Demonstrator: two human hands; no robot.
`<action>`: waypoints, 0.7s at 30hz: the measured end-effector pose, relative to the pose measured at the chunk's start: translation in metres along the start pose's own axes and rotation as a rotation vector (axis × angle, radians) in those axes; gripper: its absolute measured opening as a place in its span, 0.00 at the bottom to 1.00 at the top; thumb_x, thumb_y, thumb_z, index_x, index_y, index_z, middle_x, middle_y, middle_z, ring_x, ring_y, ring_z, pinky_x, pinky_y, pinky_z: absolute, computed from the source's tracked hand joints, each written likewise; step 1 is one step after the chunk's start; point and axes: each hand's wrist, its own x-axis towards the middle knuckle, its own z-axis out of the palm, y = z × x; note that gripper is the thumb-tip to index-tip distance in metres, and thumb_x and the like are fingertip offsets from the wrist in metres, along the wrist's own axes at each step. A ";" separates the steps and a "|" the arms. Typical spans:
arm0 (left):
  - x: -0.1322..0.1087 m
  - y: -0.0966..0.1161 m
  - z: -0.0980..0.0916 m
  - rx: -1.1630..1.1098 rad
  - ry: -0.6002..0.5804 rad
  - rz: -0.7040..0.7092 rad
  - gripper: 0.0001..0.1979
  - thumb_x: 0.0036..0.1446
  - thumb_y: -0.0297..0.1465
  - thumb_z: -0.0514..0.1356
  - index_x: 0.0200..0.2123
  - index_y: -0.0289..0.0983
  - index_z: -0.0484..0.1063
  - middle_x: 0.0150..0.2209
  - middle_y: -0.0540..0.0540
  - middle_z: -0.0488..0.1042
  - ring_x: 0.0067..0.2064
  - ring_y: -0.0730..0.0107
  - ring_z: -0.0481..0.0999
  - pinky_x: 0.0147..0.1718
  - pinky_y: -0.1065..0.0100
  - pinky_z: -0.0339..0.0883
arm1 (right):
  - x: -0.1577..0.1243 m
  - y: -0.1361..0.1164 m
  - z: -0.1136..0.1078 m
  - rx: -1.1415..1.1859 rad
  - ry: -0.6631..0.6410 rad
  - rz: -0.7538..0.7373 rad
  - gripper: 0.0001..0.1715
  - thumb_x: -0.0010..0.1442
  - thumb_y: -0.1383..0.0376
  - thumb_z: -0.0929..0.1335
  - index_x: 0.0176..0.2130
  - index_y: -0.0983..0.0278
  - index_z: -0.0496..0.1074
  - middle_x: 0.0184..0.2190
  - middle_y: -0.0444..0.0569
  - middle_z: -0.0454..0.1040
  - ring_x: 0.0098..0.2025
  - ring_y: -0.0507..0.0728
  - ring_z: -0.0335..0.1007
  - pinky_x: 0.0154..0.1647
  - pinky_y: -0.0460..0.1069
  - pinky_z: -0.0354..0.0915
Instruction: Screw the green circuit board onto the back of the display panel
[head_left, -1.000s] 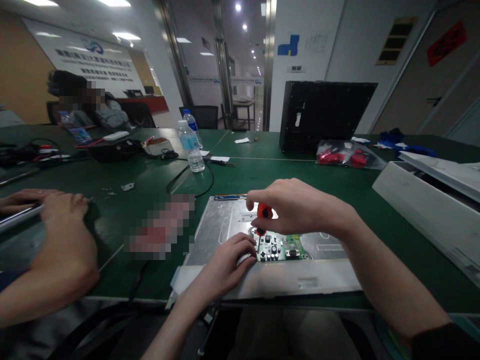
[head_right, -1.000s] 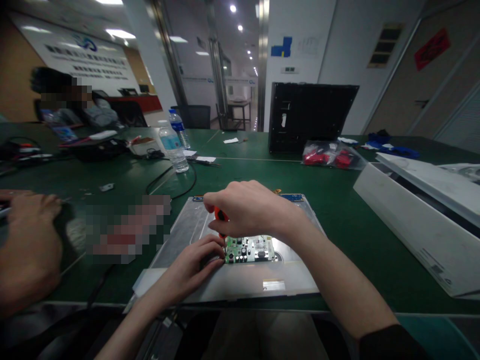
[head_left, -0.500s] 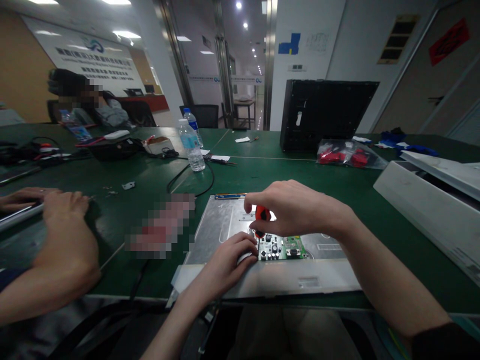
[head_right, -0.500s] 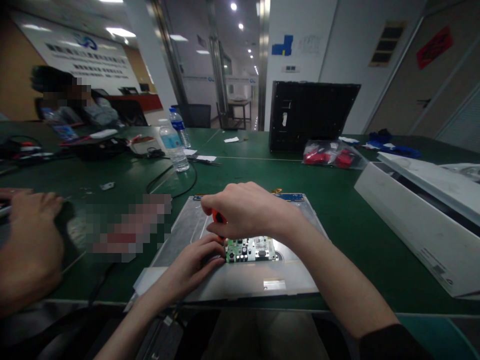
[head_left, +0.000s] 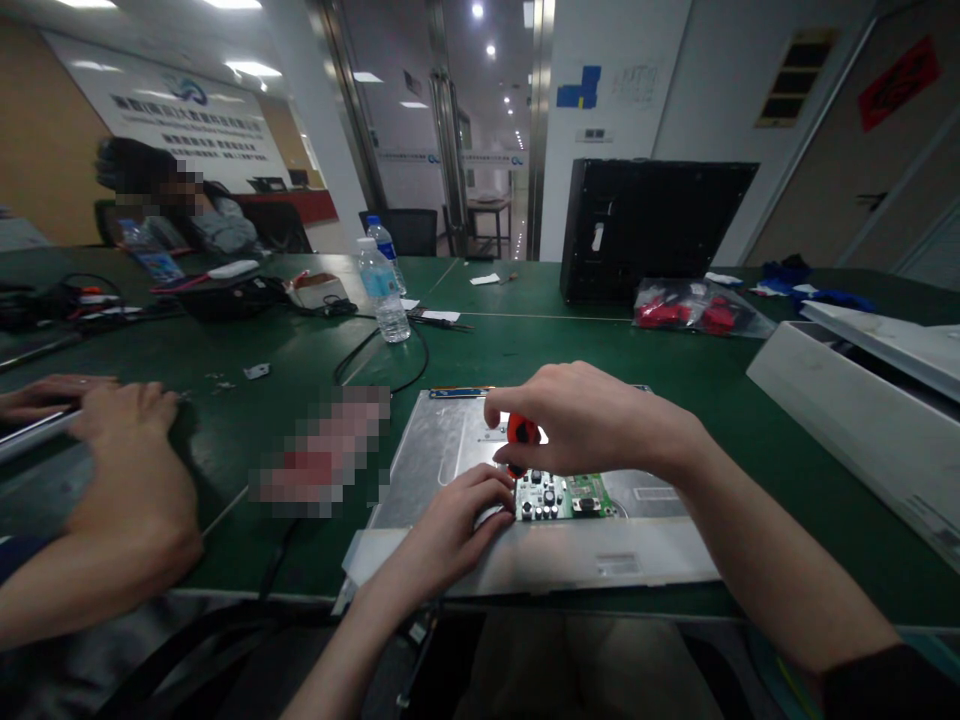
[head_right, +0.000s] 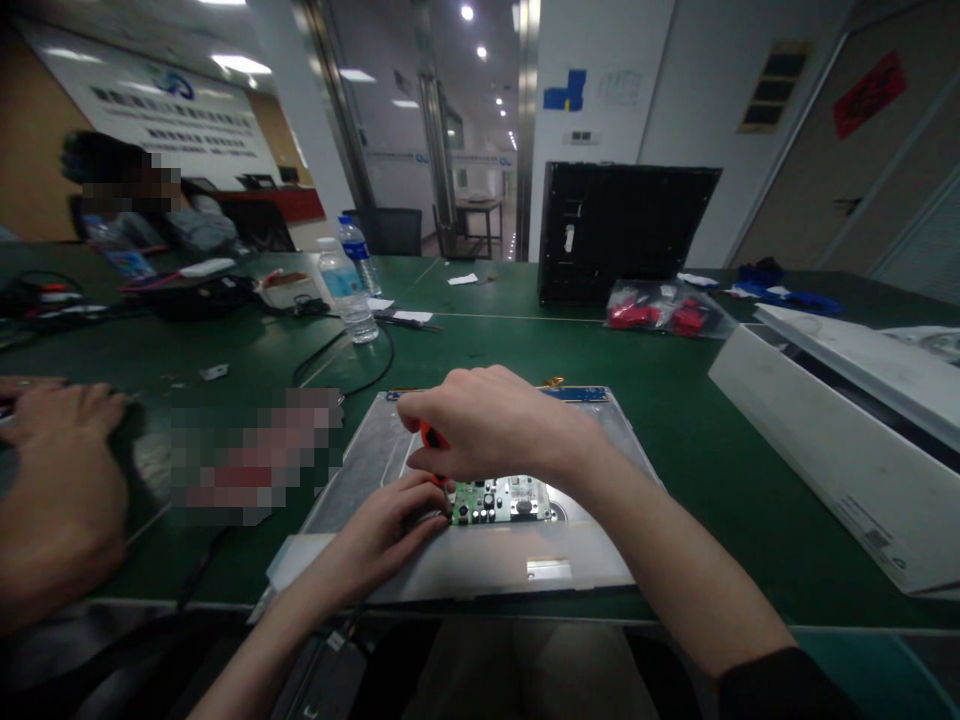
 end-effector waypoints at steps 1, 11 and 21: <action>0.000 0.000 0.000 0.004 0.002 -0.003 0.06 0.59 0.25 0.55 0.33 0.38 0.70 0.39 0.47 0.72 0.41 0.66 0.72 0.42 0.66 0.67 | -0.001 0.000 0.000 0.012 0.001 -0.007 0.10 0.59 0.61 0.68 0.41 0.62 0.71 0.30 0.45 0.76 0.29 0.52 0.67 0.26 0.46 0.48; 0.001 0.000 0.000 0.010 -0.005 -0.016 0.06 0.59 0.26 0.54 0.33 0.38 0.71 0.39 0.46 0.72 0.41 0.65 0.73 0.42 0.65 0.67 | 0.000 -0.005 -0.001 0.016 0.000 -0.012 0.11 0.59 0.64 0.67 0.43 0.64 0.69 0.32 0.47 0.76 0.30 0.53 0.67 0.26 0.47 0.48; 0.001 -0.001 0.000 0.030 0.015 0.000 0.05 0.58 0.24 0.55 0.33 0.39 0.70 0.39 0.47 0.72 0.41 0.65 0.73 0.42 0.66 0.67 | 0.000 -0.003 0.000 -0.006 0.009 -0.025 0.11 0.59 0.63 0.68 0.42 0.63 0.68 0.34 0.47 0.77 0.33 0.53 0.69 0.27 0.47 0.48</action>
